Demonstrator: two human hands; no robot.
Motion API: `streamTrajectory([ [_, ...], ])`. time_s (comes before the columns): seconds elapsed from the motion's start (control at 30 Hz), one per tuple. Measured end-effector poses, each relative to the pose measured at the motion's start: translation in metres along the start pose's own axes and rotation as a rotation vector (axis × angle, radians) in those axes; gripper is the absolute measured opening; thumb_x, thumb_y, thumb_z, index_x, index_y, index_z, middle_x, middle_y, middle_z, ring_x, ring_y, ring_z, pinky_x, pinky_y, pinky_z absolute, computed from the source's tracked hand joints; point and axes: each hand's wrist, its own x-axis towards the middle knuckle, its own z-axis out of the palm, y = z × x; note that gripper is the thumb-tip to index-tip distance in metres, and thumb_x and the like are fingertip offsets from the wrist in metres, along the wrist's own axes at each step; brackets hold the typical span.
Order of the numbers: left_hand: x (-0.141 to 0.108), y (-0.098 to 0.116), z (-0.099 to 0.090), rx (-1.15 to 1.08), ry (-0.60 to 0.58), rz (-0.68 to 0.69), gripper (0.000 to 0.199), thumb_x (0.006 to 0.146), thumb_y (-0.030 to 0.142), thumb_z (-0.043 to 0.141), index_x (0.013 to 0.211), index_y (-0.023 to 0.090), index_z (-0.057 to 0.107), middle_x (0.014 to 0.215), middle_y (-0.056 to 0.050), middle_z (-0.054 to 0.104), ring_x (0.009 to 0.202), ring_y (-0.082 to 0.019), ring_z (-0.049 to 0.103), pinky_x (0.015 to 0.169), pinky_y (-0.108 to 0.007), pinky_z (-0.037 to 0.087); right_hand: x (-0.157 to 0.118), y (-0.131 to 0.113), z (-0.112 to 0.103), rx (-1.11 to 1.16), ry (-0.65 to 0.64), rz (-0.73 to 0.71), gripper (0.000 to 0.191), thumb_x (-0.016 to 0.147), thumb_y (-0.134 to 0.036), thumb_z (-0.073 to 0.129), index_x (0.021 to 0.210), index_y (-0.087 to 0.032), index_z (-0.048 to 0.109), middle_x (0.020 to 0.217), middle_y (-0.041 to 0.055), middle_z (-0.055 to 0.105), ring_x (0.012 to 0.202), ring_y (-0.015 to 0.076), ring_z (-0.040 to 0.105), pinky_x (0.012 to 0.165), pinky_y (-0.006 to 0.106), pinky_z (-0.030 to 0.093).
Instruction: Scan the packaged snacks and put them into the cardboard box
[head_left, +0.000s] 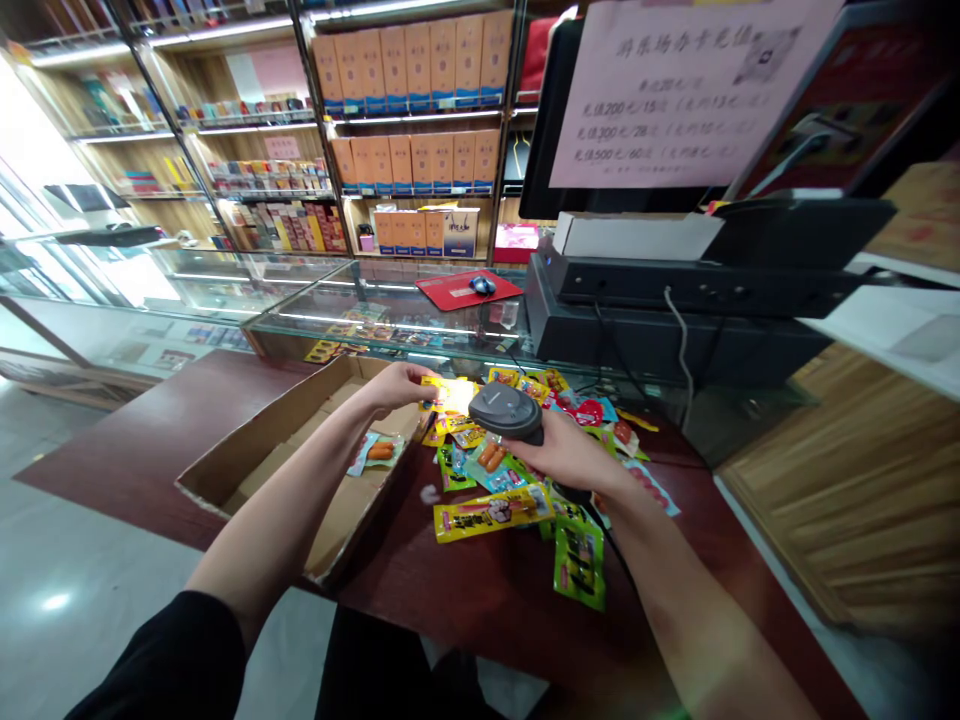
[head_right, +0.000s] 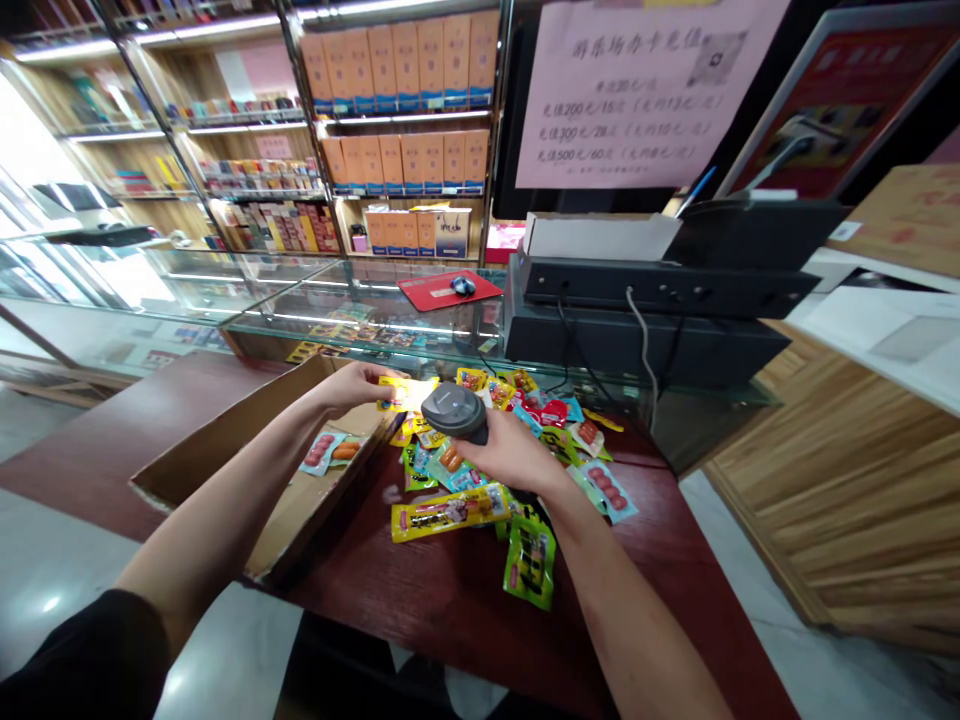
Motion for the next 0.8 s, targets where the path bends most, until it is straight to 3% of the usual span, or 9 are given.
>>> streamTrajectory([
  [0.23,0.001,-0.002,-0.002,-0.005,-0.018,-0.005,0.038,0.060,0.030,0.079,0.094,0.012,0.074,0.084,-0.006,0.073,0.070,-0.013,0.063,0.065,-0.023,0.046,0.000,-0.001,-0.001,0.052,-0.001,-0.020,0.031,0.078,-0.032,0.063,0.105,-0.017,0.069,0.082,0.0049,0.071,0.081,0.0222,0.065,0.071,0.034,0.052],
  [0.4,0.000,0.006,-0.003,-0.016,0.027,-0.001,0.035,0.056,0.032,0.083,0.083,0.012,0.072,0.074,-0.005,0.071,0.063,-0.012,0.061,0.061,-0.023,0.045,0.000,-0.004,-0.003,0.102,0.016,-0.073,0.034,0.077,-0.030,0.064,0.107,-0.016,0.068,0.096,0.0066,0.072,0.089,0.0237,0.066,0.080,0.036,0.052],
  [0.5,-0.002,0.012,-0.011,-0.035,0.096,0.000,0.034,0.054,0.031,0.084,0.078,0.012,0.070,0.069,-0.003,0.069,0.059,-0.011,0.060,0.061,-0.023,0.045,-0.001,-0.005,-0.006,0.073,0.018,-0.071,0.033,0.077,-0.032,0.064,0.106,-0.017,0.068,0.084,0.0046,0.072,0.076,0.0222,0.067,0.069,0.034,0.053],
  [0.6,-0.012,0.014,-0.032,-0.035,0.168,-0.012,0.038,0.052,0.031,0.086,0.079,0.012,0.068,0.070,-0.004,0.070,0.061,-0.011,0.061,0.062,-0.023,0.046,-0.004,-0.006,-0.011,0.044,-0.031,0.013,0.034,0.079,-0.038,0.062,0.106,-0.018,0.067,0.057,-0.0004,0.064,0.050,0.0184,0.059,0.051,0.031,0.048],
  [0.7,-0.034,0.012,-0.064,-0.045,0.269,-0.027,0.045,0.047,0.032,0.088,0.082,0.011,0.068,0.073,-0.005,0.071,0.064,-0.013,0.063,0.064,-0.025,0.047,-0.007,-0.005,-0.019,0.008,-0.003,0.023,0.034,0.078,-0.042,0.064,0.100,-0.017,0.068,0.052,-0.0003,0.062,0.046,0.0184,0.057,0.050,0.031,0.047],
  [0.8,-0.060,0.011,-0.095,-0.036,0.349,-0.056,0.046,0.048,0.035,0.089,0.083,0.014,0.069,0.077,-0.007,0.072,0.067,-0.015,0.065,0.065,-0.026,0.049,-0.008,0.001,-0.027,-0.003,0.040,0.025,0.029,0.078,-0.045,0.063,0.082,-0.017,0.068,0.052,0.0014,0.062,0.045,0.0184,0.057,0.048,0.031,0.045],
])
